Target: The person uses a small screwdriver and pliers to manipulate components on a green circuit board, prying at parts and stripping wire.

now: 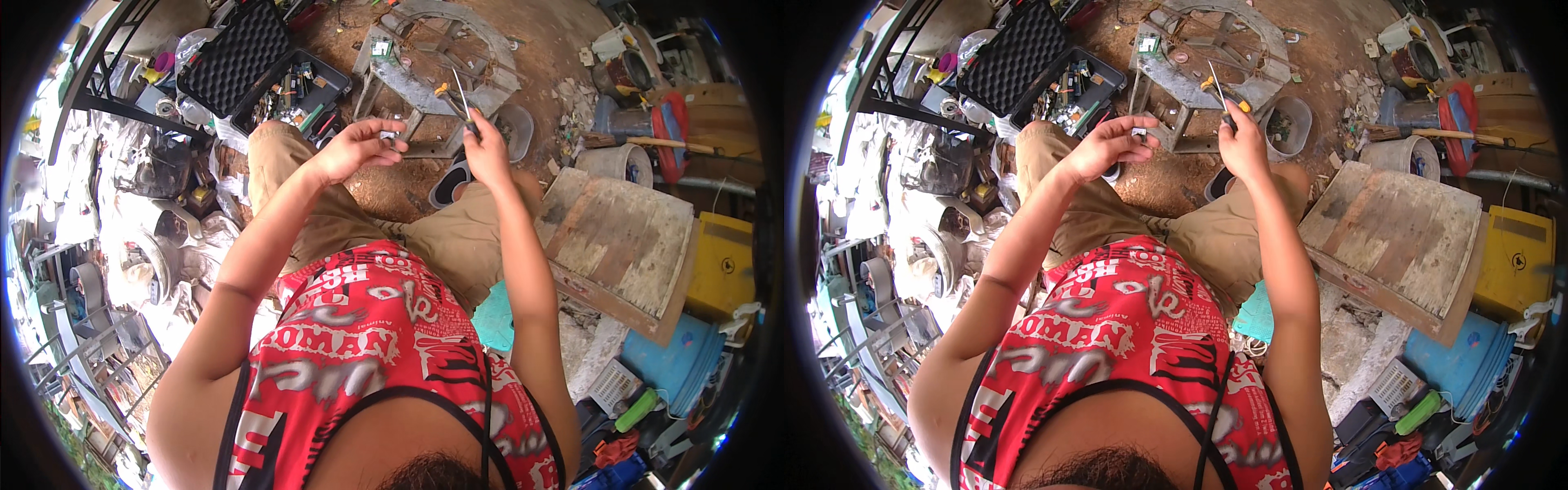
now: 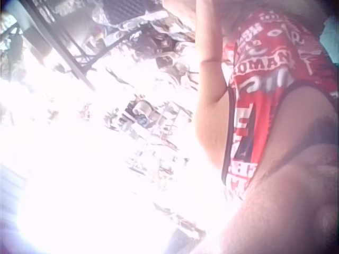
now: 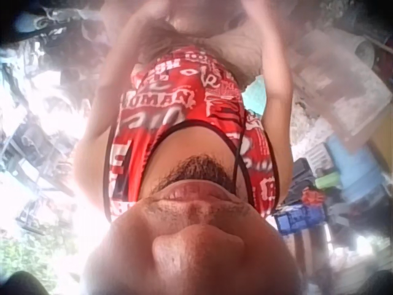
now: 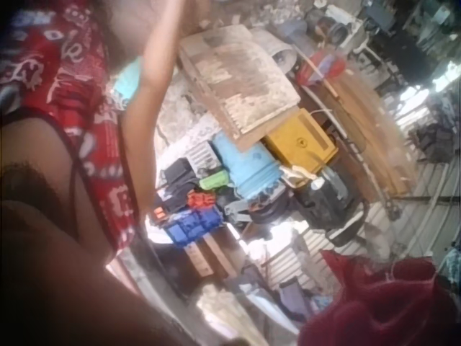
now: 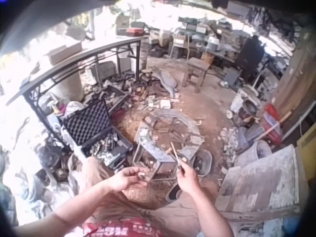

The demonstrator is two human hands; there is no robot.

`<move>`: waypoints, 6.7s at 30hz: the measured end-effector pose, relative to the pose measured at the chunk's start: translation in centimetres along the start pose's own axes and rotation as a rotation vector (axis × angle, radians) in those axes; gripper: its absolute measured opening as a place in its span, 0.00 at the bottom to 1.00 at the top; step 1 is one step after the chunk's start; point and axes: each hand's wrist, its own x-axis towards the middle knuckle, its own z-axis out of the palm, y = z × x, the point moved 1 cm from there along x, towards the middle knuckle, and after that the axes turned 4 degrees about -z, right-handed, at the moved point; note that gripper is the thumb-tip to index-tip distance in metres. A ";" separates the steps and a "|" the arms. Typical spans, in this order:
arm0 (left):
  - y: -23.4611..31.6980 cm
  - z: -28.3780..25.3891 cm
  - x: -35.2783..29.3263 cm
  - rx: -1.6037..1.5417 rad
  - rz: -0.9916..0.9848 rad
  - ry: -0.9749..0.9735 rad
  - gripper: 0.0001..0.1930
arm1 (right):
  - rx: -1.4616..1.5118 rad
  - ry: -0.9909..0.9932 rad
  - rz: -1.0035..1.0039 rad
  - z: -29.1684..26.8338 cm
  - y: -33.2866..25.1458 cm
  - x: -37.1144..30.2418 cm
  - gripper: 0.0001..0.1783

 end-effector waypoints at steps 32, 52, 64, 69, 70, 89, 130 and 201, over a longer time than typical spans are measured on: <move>-4.9 -6.7 4.7 -0.071 0.199 0.422 0.08 | -0.488 -0.031 -0.449 7.1 -2.2 17.9 0.26; -4.0 -5.6 3.6 -0.149 0.076 0.199 0.19 | 0.850 -0.185 0.340 2.8 0.8 1.7 0.15; -1.9 -1.4 0.3 -0.032 0.114 0.336 0.16 | -0.450 -0.102 -0.536 0.0 -6.3 -4.6 0.16; -1.8 -0.4 0.0 -0.091 0.169 0.286 0.17 | -0.726 -0.066 -0.596 -0.8 -6.4 -4.2 0.19; -1.8 -0.1 -0.1 -0.103 0.176 0.280 0.17 | -0.735 -0.055 -0.597 -0.8 -6.5 -4.3 0.19; -0.8 2.6 -0.8 0.101 0.239 0.376 0.22 | -0.586 -0.012 -0.543 -0.9 -5.8 -4.7 0.10; -1.2 -4.2 -0.7 -0.002 0.095 0.372 0.13 | 0.725 -0.411 0.273 -1.8 0.4 -3.1 0.07; 2.8 -15.5 21.0 1.268 0.345 0.835 0.13 | -0.349 -0.117 -0.244 12.8 4.3 17.5 0.29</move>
